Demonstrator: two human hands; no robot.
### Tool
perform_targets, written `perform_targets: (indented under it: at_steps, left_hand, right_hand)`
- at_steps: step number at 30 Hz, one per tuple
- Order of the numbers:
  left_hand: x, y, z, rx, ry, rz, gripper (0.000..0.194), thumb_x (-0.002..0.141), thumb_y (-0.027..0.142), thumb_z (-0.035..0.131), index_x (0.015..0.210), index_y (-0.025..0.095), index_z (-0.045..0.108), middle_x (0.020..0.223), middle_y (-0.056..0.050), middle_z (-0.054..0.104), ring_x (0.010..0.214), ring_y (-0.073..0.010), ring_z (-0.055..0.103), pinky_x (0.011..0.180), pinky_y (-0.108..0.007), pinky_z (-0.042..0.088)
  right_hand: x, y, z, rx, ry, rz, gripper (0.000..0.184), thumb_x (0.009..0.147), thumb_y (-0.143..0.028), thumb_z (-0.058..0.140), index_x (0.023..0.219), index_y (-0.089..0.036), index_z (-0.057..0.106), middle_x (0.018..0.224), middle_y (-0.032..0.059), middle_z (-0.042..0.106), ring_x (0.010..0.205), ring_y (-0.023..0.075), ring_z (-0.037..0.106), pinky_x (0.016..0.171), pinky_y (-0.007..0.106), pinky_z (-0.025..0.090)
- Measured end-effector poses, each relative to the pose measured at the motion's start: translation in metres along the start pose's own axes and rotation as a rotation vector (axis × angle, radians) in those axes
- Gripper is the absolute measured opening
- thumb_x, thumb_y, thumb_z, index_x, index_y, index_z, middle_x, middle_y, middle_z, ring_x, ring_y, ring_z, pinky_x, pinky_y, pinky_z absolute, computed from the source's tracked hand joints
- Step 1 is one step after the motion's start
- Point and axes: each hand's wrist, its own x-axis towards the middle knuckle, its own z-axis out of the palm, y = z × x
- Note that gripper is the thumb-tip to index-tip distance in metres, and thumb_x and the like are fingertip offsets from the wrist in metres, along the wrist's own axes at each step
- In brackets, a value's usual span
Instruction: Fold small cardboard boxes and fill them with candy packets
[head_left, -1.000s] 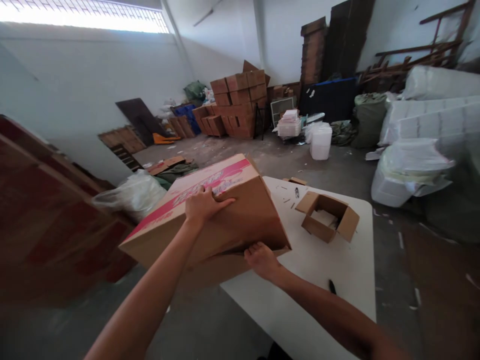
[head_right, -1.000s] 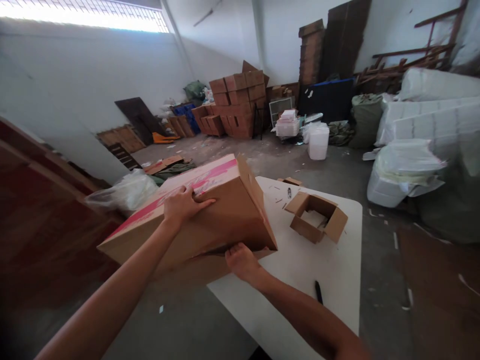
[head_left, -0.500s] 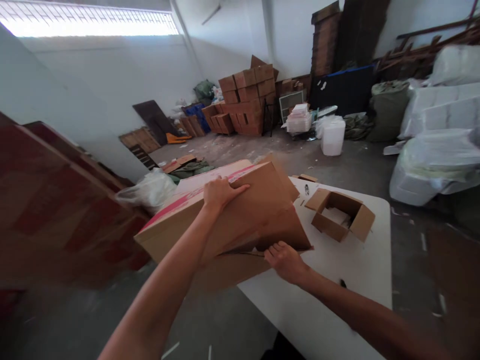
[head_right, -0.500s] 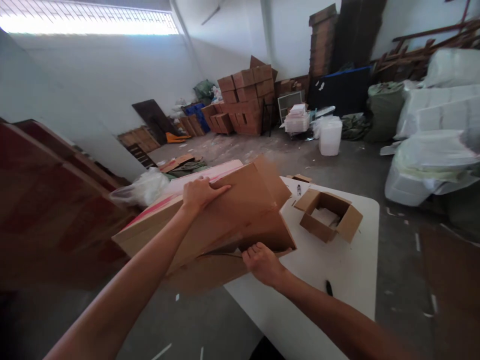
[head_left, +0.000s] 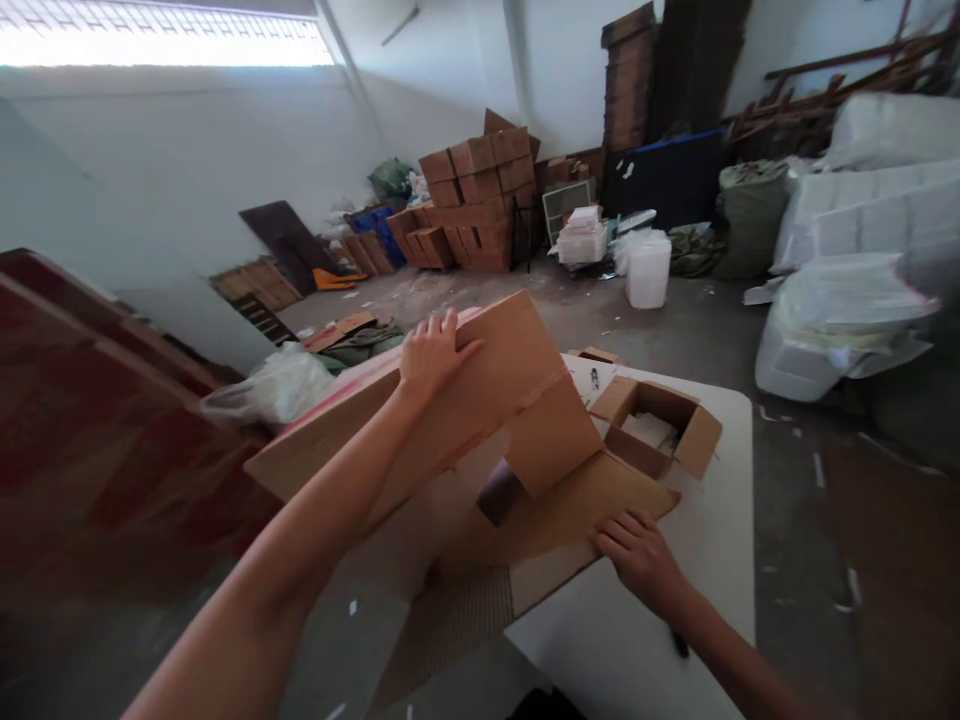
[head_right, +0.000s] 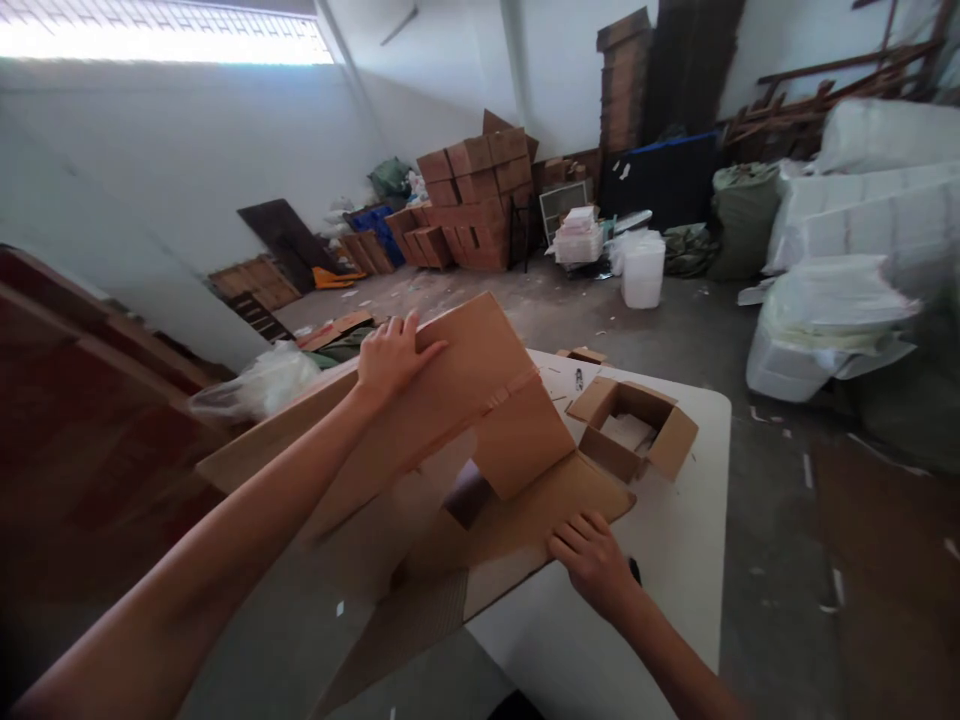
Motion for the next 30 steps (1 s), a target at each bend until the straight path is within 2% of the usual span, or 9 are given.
perform_targets:
  at_steps: [3, 5, 7, 10, 13, 18, 22, 25, 30]
  left_hand:
    - [-0.022, 0.021, 0.013, -0.049, -0.054, 0.735, 0.055, 0.102, 0.014, 0.016, 0.149, 0.011, 0.044, 0.153, -0.02, 0.048, 0.147, -0.0304, 0.039, 0.12, -0.054, 0.025]
    - [-0.043, 0.033, 0.03, -0.152, -0.242, 1.286, 0.057, 0.096, 0.004, 0.022, 0.14, 0.013, 0.056, 0.152, -0.012, 0.053, 0.148, -0.0228, 0.039, 0.126, -0.046, 0.02]
    - [-0.065, 0.039, 0.049, -0.251, -0.313, 1.537, 0.045, 0.09, 0.008, 0.039, 0.125, 0.008, 0.068, 0.144, -0.015, 0.061, 0.146, -0.0228, 0.043, 0.128, -0.039, 0.021]
    - [-0.092, 0.03, 0.071, -0.247, -0.29, 1.572, 0.03, 0.08, 0.013, 0.055, 0.1, 0.012, 0.077, 0.123, -0.018, 0.072, 0.142, -0.0276, 0.048, 0.126, -0.042, 0.028]
    - [-0.112, 0.0, 0.077, -0.208, -0.317, 1.556, 0.02, 0.077, 0.017, 0.063, 0.09, 0.016, 0.078, 0.118, -0.017, 0.074, 0.136, -0.0293, 0.053, 0.125, -0.042, 0.03]
    - [-0.131, -0.044, 0.072, -0.12, -0.36, 1.401, 0.023, 0.083, 0.015, 0.062, 0.1, 0.017, 0.076, 0.118, -0.013, 0.074, 0.123, -0.027, 0.062, 0.119, -0.042, 0.037]
    - [-0.129, -0.042, 0.075, 0.002, -0.378, 1.367, 0.026, 0.087, 0.018, 0.062, 0.111, 0.016, 0.073, 0.127, -0.013, 0.071, 0.13, -0.026, 0.057, 0.119, -0.043, 0.036]
    - [-0.122, -0.031, 0.075, 0.047, -0.317, 1.424, 0.016, 0.089, 0.022, 0.062, 0.091, 0.017, 0.076, 0.114, -0.012, 0.075, 0.136, -0.0251, 0.052, 0.123, -0.042, 0.029]
    - [-0.118, -0.031, 0.058, 0.114, -0.187, 1.435, 0.027, 0.09, 0.015, 0.059, 0.068, 0.017, 0.075, 0.071, -0.006, 0.076, 0.081, -0.0205, 0.071, 0.115, -0.036, 0.039]
  right_hand:
    - [0.015, 0.011, 0.001, 0.015, 0.027, -0.025, 0.028, 0.101, -0.009, 0.04, 0.087, -0.018, 0.063, 0.077, 0.0029, 0.064, 0.077, 0.0159, 0.049, 0.087, 0.033, 0.035]
    - [0.025, 0.014, 0.006, 0.031, -0.004, -0.076, 0.031, 0.101, -0.007, 0.038, 0.079, -0.017, 0.059, 0.072, 0.0027, 0.059, 0.076, 0.016, 0.047, 0.085, 0.032, 0.034]
    - [0.033, 0.015, 0.014, 0.041, -0.043, -0.14, 0.033, 0.1, -0.007, 0.036, 0.075, -0.017, 0.055, 0.071, 0.0026, 0.055, 0.076, 0.0161, 0.046, 0.083, 0.033, 0.033]
    - [0.037, 0.016, 0.022, 0.055, -0.062, -0.211, 0.032, 0.102, -0.01, 0.036, 0.077, -0.016, 0.055, 0.073, 0.0026, 0.056, 0.077, 0.0159, 0.046, 0.082, 0.033, 0.032]
    - [0.041, 0.019, 0.019, 0.059, -0.01, -0.224, 0.032, 0.102, -0.01, 0.036, 0.08, -0.016, 0.058, 0.072, 0.002, 0.056, 0.077, 0.0155, 0.046, 0.083, 0.032, 0.033]
    - [0.057, 0.022, 0.005, 0.071, 0.046, -0.257, 0.032, 0.103, -0.01, 0.037, 0.081, -0.015, 0.059, 0.074, 0.0024, 0.059, 0.076, 0.0147, 0.047, 0.083, 0.032, 0.035]
    - [0.069, 0.014, 0.002, 0.085, 0.041, -0.311, 0.034, 0.105, -0.014, 0.034, 0.083, -0.015, 0.06, 0.076, 0.0026, 0.061, 0.079, 0.0151, 0.049, 0.083, 0.032, 0.035]
    - [0.075, 0.005, 0.001, 0.059, -0.001, -0.37, 0.034, 0.105, -0.016, 0.035, 0.08, -0.016, 0.058, 0.075, 0.0017, 0.061, 0.076, 0.0146, 0.048, 0.08, 0.031, 0.035]
    - [0.089, 0.0, -0.006, -0.008, -0.037, -0.429, 0.032, 0.105, -0.015, 0.037, 0.081, -0.017, 0.059, 0.077, 0.0012, 0.061, 0.078, 0.0144, 0.05, 0.082, 0.031, 0.035]
